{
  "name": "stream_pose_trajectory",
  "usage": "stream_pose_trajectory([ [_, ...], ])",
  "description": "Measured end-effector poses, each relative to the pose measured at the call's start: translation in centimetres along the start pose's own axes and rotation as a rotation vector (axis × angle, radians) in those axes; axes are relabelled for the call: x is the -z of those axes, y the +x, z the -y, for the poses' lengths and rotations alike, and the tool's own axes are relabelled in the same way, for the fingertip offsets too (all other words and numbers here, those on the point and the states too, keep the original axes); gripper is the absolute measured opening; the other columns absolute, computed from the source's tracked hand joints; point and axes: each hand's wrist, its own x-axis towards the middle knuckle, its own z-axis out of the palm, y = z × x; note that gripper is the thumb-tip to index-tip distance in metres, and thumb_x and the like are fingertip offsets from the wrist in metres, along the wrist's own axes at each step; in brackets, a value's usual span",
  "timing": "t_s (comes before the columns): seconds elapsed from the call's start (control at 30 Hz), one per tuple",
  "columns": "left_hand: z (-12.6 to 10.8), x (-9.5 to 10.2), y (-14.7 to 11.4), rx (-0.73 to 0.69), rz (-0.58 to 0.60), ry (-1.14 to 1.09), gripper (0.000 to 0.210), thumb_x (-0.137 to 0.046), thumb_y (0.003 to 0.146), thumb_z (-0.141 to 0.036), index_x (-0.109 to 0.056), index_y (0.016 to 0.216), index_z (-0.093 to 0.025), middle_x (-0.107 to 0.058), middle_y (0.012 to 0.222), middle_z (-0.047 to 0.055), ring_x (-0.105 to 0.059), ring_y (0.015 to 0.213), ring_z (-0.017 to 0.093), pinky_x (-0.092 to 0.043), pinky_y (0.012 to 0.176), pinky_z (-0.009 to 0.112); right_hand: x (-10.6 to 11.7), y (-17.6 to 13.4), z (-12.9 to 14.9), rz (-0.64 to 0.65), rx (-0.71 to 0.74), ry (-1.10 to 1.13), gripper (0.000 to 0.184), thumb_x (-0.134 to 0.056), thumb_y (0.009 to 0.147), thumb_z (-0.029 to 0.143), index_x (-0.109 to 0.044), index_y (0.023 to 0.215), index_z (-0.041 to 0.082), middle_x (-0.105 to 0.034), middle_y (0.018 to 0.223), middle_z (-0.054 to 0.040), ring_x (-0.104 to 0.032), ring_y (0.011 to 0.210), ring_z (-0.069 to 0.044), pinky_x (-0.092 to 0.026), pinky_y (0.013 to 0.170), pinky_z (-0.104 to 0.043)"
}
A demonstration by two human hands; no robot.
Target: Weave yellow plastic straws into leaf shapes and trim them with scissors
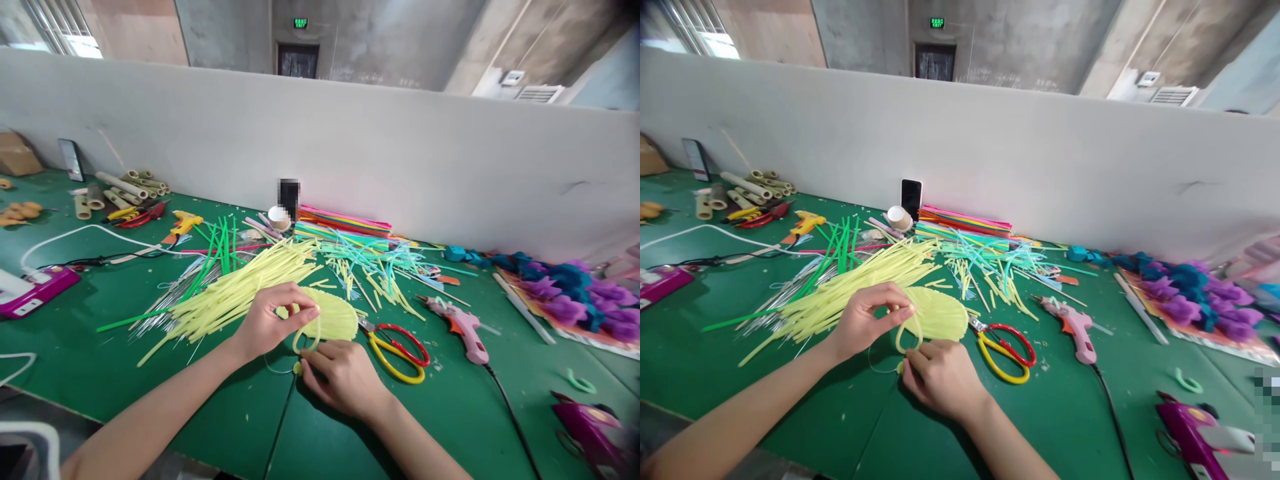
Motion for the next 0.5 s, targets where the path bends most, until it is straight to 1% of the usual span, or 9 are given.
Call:
stream_pose_trajectory([
  [0.13, -0.1, 0.3, 0.0, 0.009, -0.015, 0.007, 0.007, -0.065, 0.083, -0.019, -0.070, 0.079, -0.017, -0.067, 0.077, 0.003, -0.060, 0.071, 0.012, -0.044, 0.058, 0.022, -0.4, -0.1, 0.3, 0.023, -0.016, -0.020, 0.027, -0.044, 0.093, 0.027, -0.062, 0.075, 0.020, -0.063, 0.059, 0.0008, -0.052, 0.052, -0.011, -0.022, 0.055, -0.030],
  [0.2, -0.2, 0.4, 0.1, 0.007, -0.012, 0.016, 0.007, -0.065, 0.083, -0.020, -0.069, 0.079, -0.017, -0.067, 0.078, 0.003, -0.060, 0.072, 0.012, -0.045, 0.060, 0.022, -0.7, -0.2, 0.4, 0.014, -0.020, -0.049, 0.026, -0.044, 0.093, 0.028, -0.062, 0.076, 0.020, -0.062, 0.057, 0.0011, -0.051, 0.050, -0.011, -0.020, 0.054, -0.031],
  [0.37, -0.2, 0.7, 0.3, 0.003, -0.007, 0.041, 0.008, -0.064, 0.084, -0.020, -0.069, 0.078, -0.016, -0.066, 0.077, 0.003, -0.059, 0.072, 0.012, -0.044, 0.062, 0.022, -1.4, -0.5, 0.6, -0.064, 0.035, -0.144, 0.021, -0.047, 0.092, 0.027, -0.065, 0.089, 0.018, -0.061, 0.054, 0.0011, -0.050, 0.047, -0.012, -0.018, 0.052, -0.032],
  [0.5, 0.7, 1.1, 0.6, 0.054, -0.042, 0.038, 0.008, -0.065, 0.083, -0.022, -0.068, 0.079, -0.017, -0.064, 0.077, 0.002, -0.057, 0.069, 0.011, -0.043, 0.058, 0.021, -1.3, -0.6, 0.9, -0.099, 0.089, -0.201, 0.019, -0.050, 0.090, 0.026, -0.065, 0.095, 0.016, -0.061, 0.054, 0.0008, -0.051, 0.047, -0.013, -0.018, 0.051, -0.032],
])
